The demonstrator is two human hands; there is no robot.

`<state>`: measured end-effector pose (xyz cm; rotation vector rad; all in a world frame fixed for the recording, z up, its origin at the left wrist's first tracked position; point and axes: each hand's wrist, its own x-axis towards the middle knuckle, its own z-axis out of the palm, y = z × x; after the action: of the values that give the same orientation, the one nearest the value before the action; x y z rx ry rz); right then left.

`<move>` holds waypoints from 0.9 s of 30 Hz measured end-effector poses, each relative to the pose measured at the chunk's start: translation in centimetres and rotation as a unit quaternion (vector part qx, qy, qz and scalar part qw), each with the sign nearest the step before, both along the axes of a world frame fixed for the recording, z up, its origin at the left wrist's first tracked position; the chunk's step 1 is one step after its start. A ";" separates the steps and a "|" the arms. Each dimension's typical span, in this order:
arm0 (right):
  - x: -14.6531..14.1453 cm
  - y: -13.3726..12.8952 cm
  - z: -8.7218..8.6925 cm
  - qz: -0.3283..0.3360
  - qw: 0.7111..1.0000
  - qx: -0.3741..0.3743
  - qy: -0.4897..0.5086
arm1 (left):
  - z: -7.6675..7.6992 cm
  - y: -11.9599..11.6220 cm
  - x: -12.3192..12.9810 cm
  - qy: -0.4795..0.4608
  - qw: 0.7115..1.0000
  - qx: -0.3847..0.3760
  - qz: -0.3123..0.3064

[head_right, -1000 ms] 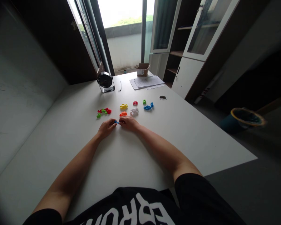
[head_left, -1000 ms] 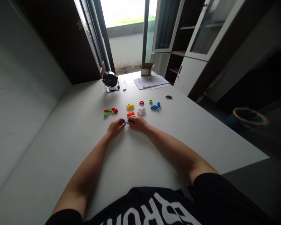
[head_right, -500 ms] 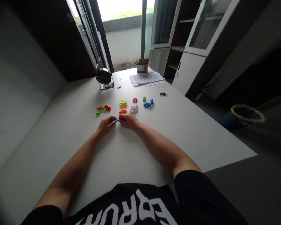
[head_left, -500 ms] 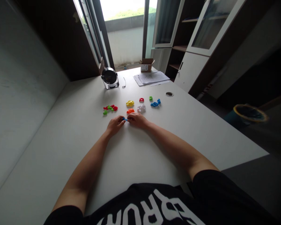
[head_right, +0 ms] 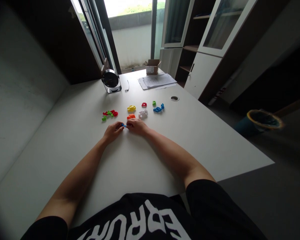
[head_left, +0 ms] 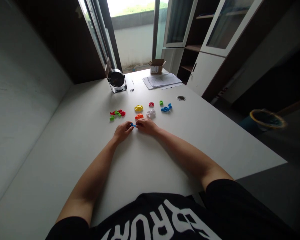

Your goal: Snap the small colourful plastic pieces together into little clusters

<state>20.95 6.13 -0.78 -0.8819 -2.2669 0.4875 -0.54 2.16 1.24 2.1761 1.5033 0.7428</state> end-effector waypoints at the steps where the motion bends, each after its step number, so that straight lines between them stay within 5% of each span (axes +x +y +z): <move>1: 0.0 0.0 0.0 0.001 1.000 -0.001 0.002 | 0.0 0.0 0.0 0.001 1.000 0.000 0.000; 27: 0.0 -0.1 0.0 -0.002 1.000 -0.008 -0.001 | -0.2 0.0 0.0 -0.014 1.000 0.007 -0.001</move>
<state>20.96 6.05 -0.73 -0.8947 -2.2650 0.5055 -0.53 2.19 1.03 2.1682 1.4855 0.7819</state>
